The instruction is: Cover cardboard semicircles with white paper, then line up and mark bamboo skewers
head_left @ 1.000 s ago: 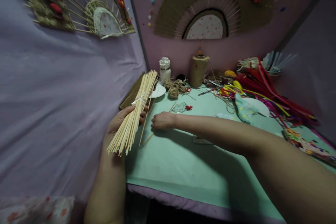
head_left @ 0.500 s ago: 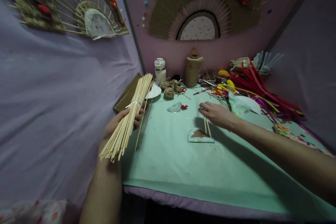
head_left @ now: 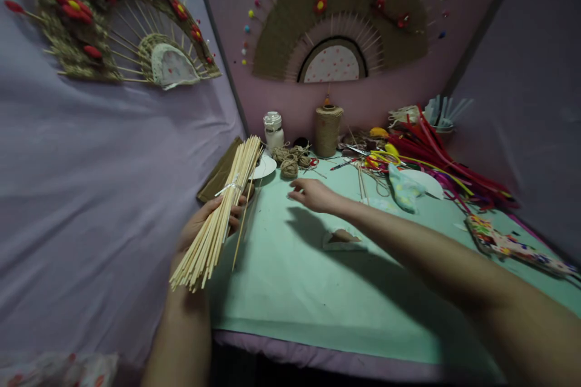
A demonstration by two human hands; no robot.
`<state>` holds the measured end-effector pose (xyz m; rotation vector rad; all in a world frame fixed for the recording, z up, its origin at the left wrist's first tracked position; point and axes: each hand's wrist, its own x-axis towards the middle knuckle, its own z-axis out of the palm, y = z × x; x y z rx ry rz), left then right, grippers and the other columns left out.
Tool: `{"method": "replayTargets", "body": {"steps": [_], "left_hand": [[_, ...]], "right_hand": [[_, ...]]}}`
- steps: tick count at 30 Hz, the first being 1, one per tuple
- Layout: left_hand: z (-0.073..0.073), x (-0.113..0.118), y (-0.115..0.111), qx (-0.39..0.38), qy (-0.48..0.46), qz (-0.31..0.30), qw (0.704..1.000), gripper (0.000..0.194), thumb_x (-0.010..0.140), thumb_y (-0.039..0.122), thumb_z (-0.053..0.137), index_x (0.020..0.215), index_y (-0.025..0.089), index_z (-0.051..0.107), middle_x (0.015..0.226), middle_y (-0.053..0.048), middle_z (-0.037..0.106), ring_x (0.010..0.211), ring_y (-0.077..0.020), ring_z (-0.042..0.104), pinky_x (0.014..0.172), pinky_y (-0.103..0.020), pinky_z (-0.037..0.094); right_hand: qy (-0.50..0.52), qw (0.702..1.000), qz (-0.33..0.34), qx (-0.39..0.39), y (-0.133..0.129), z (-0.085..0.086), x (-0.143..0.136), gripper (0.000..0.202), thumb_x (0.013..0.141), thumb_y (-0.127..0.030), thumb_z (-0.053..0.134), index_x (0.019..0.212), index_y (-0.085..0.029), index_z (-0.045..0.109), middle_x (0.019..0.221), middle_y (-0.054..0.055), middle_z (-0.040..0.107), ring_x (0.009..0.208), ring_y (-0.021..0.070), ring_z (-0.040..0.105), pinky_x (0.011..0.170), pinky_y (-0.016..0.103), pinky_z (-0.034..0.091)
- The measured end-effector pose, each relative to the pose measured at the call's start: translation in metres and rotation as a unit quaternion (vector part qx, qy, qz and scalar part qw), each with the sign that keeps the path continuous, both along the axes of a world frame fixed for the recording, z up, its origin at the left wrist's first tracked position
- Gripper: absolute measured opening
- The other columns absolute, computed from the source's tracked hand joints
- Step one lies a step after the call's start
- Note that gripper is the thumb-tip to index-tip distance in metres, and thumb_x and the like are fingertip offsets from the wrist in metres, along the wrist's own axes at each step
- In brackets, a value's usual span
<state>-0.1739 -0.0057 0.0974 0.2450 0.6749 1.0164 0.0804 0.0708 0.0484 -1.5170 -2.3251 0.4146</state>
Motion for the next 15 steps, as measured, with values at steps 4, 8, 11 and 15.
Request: {"method": "replayTargets", "body": {"steps": [4,8,11,15], "left_hand": [[0.007,0.003,-0.006,-0.001,0.035,-0.01,0.999,0.031,0.095,0.02,0.031,0.122,0.01,0.045,0.078,-0.005,0.055,0.057,-0.0093,0.057,0.05,-0.018,0.055],[0.011,0.006,-0.01,0.01,0.065,-0.003,0.998,0.031,0.094,0.018,0.033,0.12,0.01,0.047,0.076,-0.005,0.055,0.057,-0.0092,0.057,0.051,-0.017,0.054],[0.013,0.003,-0.014,0.025,0.11,0.002,0.994,0.029,0.092,0.019,0.041,0.117,0.01,0.051,0.074,-0.006,0.056,0.056,-0.0103,0.058,0.051,-0.019,0.054],[0.018,-0.007,-0.026,0.038,0.107,0.028,0.993,0.029,0.089,0.018,0.046,0.117,0.013,0.052,0.075,-0.004,0.055,0.057,-0.0107,0.057,0.05,-0.019,0.054]], "right_hand": [[0.107,0.992,-0.04,-0.046,0.038,-0.011,-0.077,0.049,0.09,-0.045,0.056,0.124,-0.01,0.053,0.105,0.013,0.067,0.083,0.0187,0.065,0.068,0.026,0.051],[0.161,0.98,-0.066,-0.094,0.066,-0.02,-0.116,0.034,0.093,-0.037,0.053,0.116,-0.012,0.059,0.11,0.012,0.065,0.093,0.0196,0.063,0.079,0.032,0.053],[0.179,0.973,-0.079,-0.125,0.076,-0.027,-0.122,0.031,0.093,-0.035,0.056,0.118,-0.017,0.057,0.119,0.009,0.06,0.099,0.0207,0.061,0.084,0.041,0.053],[0.203,0.964,-0.088,-0.148,0.079,-0.033,-0.114,0.033,0.092,-0.034,0.057,0.121,-0.018,0.056,0.122,0.009,0.058,0.102,0.0212,0.06,0.085,0.042,0.053]]}}
